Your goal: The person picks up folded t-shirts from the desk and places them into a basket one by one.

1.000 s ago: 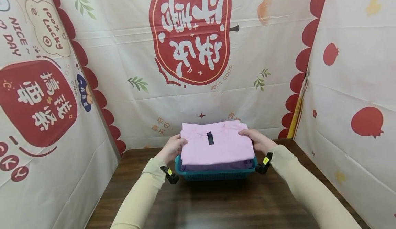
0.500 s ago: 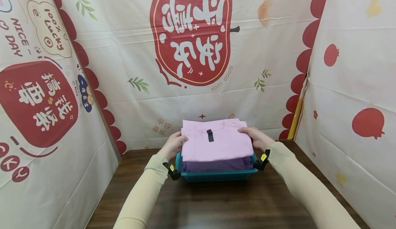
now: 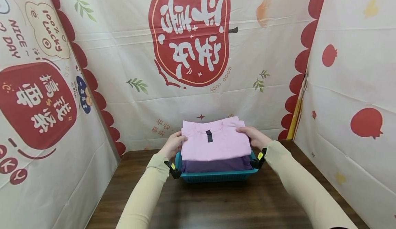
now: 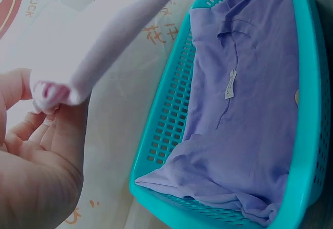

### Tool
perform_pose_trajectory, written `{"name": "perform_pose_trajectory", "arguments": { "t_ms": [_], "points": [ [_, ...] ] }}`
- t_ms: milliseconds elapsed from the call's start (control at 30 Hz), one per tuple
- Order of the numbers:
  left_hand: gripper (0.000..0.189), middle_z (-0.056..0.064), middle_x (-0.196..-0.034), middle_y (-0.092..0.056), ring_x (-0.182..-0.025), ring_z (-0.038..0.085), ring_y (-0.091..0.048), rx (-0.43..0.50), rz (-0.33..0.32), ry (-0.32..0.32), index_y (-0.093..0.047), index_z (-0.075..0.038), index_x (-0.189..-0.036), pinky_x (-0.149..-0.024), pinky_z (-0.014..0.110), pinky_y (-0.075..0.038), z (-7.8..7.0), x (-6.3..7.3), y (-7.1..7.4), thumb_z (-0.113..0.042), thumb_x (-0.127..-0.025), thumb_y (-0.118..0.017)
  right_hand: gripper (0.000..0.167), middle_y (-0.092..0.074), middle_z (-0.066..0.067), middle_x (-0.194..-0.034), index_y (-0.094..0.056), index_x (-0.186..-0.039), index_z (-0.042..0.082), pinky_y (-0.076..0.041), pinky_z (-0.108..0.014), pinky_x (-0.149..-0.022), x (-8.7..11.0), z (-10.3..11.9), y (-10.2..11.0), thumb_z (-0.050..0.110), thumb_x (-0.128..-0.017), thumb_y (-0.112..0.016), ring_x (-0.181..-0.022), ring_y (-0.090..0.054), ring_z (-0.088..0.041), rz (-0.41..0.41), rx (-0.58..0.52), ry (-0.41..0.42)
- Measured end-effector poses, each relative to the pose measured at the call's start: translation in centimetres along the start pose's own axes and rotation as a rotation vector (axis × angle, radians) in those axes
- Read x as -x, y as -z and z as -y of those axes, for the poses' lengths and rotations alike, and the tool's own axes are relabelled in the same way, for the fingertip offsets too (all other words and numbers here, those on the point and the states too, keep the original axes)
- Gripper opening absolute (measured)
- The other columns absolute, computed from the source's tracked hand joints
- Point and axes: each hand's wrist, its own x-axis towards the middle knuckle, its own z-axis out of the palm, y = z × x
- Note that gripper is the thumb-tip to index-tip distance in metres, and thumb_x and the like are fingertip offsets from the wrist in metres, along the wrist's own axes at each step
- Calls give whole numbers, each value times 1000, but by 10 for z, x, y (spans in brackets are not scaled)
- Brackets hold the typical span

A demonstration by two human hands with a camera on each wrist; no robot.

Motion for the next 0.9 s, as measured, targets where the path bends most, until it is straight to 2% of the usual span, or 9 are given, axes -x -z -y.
{"name": "perform_pose_trajectory", "arguments": {
  "t_ms": [233,600,800,900],
  "points": [
    [49,15,-108,-62,-76,18,-64,11,9,8,-48,-2,-139,-65,32,-55,-2,-8,0,-4,-91,-57,31,-63,1,-84,-47,-123,1,-52,-28,-66,-5,1,1,15,-97,-57,-72,-62,-12,-37,-10,-10],
    [49,13,-98,-64,-69,17,-65,-2,-12,33,-49,1,-138,-62,32,-55,11,-9,-2,-4,-90,-59,38,-58,-3,-95,-46,-126,-4,-52,-29,-67,-9,-10,1,9,-92,-57,-76,-59,-14,-122,72,-16],
    [46,12,-95,-65,-69,18,-65,-13,-10,37,-51,2,-135,-62,32,-55,20,-10,-2,-3,-89,-59,35,-58,-5,-95,-48,-122,-7,-52,-28,-67,-10,-19,2,6,-90,-56,-75,-58,-13,-127,88,0],
    [45,12,-95,-65,-70,18,-65,-21,-11,36,-51,2,-133,-63,33,-56,22,-13,-2,-3,-89,-59,40,-57,-6,-100,-47,-126,-9,-52,-28,-68,-10,-22,2,7,-91,-58,-76,-58,-12,-138,110,4]
  ]
}}
